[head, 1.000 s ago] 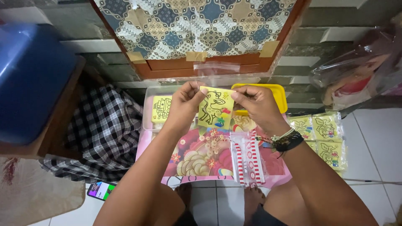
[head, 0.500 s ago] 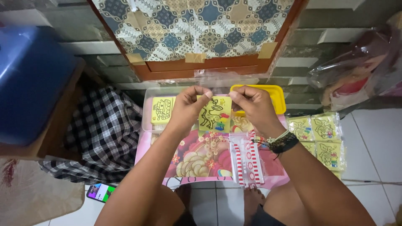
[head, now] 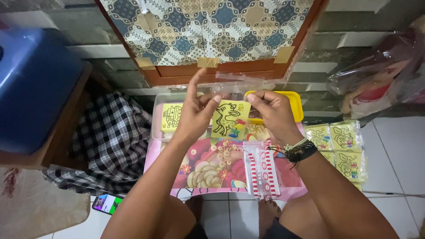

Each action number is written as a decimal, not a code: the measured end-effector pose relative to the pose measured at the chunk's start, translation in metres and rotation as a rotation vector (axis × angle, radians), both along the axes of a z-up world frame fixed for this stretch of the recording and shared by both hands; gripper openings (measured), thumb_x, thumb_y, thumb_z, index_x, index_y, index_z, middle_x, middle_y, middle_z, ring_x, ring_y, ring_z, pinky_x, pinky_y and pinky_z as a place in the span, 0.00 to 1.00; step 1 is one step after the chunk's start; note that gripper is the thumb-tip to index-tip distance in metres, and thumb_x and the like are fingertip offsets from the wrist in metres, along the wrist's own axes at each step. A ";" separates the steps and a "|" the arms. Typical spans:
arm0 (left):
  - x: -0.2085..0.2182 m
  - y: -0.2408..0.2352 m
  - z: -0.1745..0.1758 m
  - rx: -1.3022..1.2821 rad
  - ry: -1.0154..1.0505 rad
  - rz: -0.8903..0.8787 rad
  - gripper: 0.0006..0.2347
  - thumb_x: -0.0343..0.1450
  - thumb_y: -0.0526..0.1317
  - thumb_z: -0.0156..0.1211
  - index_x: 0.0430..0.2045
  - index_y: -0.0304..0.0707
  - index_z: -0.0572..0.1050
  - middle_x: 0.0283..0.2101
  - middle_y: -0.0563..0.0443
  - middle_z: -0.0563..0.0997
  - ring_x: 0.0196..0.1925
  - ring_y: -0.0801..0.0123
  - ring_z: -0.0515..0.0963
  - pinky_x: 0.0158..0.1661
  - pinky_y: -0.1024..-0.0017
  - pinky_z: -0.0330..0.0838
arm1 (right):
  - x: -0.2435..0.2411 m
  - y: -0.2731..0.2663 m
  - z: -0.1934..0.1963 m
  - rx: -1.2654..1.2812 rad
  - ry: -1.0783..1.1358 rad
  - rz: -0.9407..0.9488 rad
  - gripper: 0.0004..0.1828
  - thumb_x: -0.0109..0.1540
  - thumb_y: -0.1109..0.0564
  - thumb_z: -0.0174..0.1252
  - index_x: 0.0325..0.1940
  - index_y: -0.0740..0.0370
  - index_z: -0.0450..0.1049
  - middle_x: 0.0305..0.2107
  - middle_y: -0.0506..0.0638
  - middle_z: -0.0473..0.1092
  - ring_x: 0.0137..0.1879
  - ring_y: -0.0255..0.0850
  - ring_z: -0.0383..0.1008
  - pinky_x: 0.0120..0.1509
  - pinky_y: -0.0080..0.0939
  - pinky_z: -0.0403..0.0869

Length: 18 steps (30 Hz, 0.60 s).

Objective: The person places yellow stickers and small colorful plastic pieces into clear plastic bags by hand while sitting on the floor.

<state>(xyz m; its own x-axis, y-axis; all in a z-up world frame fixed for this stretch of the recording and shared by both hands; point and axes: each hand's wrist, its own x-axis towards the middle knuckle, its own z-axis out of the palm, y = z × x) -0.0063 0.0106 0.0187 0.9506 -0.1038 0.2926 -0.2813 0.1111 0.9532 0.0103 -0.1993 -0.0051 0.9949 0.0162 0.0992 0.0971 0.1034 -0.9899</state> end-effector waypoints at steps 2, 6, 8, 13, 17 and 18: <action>0.007 0.004 -0.010 0.024 -0.093 -0.066 0.29 0.76 0.27 0.53 0.72 0.48 0.51 0.48 0.40 0.82 0.34 0.80 0.67 0.36 0.83 0.64 | 0.001 0.000 0.001 0.027 0.020 -0.003 0.06 0.67 0.59 0.62 0.41 0.65 0.79 0.28 0.47 0.71 0.35 0.32 0.75 0.42 0.35 0.81; 0.000 0.004 -0.006 0.188 -0.158 -0.070 0.14 0.73 0.28 0.62 0.50 0.47 0.81 0.22 0.62 0.61 0.25 0.82 0.61 0.29 0.85 0.62 | 0.002 -0.002 -0.007 0.082 0.065 0.002 0.05 0.66 0.58 0.63 0.41 0.63 0.79 0.32 0.50 0.76 0.36 0.33 0.77 0.41 0.37 0.82; 0.007 0.006 -0.021 0.216 -0.143 -0.039 0.13 0.72 0.28 0.63 0.47 0.46 0.83 0.18 0.63 0.60 0.23 0.83 0.59 0.27 0.86 0.58 | 0.001 -0.004 -0.010 0.093 0.077 0.003 0.06 0.66 0.58 0.63 0.43 0.64 0.79 0.34 0.52 0.77 0.36 0.35 0.78 0.42 0.37 0.81; 0.022 0.010 -0.032 0.239 -0.134 0.059 0.13 0.70 0.29 0.66 0.46 0.47 0.84 0.14 0.66 0.60 0.19 0.86 0.57 0.23 0.88 0.55 | -0.004 -0.001 0.007 0.109 -0.022 -0.024 0.20 0.65 0.61 0.63 0.61 0.60 0.70 0.38 0.52 0.77 0.37 0.33 0.79 0.42 0.33 0.81; 0.021 0.009 -0.032 0.150 -0.042 0.091 0.13 0.70 0.28 0.66 0.46 0.44 0.84 0.15 0.63 0.61 0.20 0.86 0.60 0.24 0.85 0.57 | -0.003 -0.008 0.001 -0.029 -0.232 0.052 0.23 0.64 0.65 0.62 0.63 0.61 0.67 0.48 0.57 0.74 0.52 0.41 0.80 0.57 0.41 0.80; 0.021 0.009 -0.032 0.157 -0.032 0.085 0.12 0.70 0.28 0.66 0.46 0.43 0.84 0.15 0.62 0.62 0.20 0.86 0.61 0.24 0.85 0.58 | -0.003 -0.008 -0.003 -0.057 -0.262 0.086 0.20 0.62 0.69 0.63 0.59 0.63 0.73 0.49 0.54 0.75 0.53 0.38 0.79 0.60 0.39 0.80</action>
<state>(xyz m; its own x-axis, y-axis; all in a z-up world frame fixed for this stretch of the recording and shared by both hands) 0.0143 0.0193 -0.0137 0.9484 -0.0701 0.3092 -0.3135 -0.0635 0.9475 0.0073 -0.2075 -0.0084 0.9302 0.1119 0.3495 0.3438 0.0675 -0.9366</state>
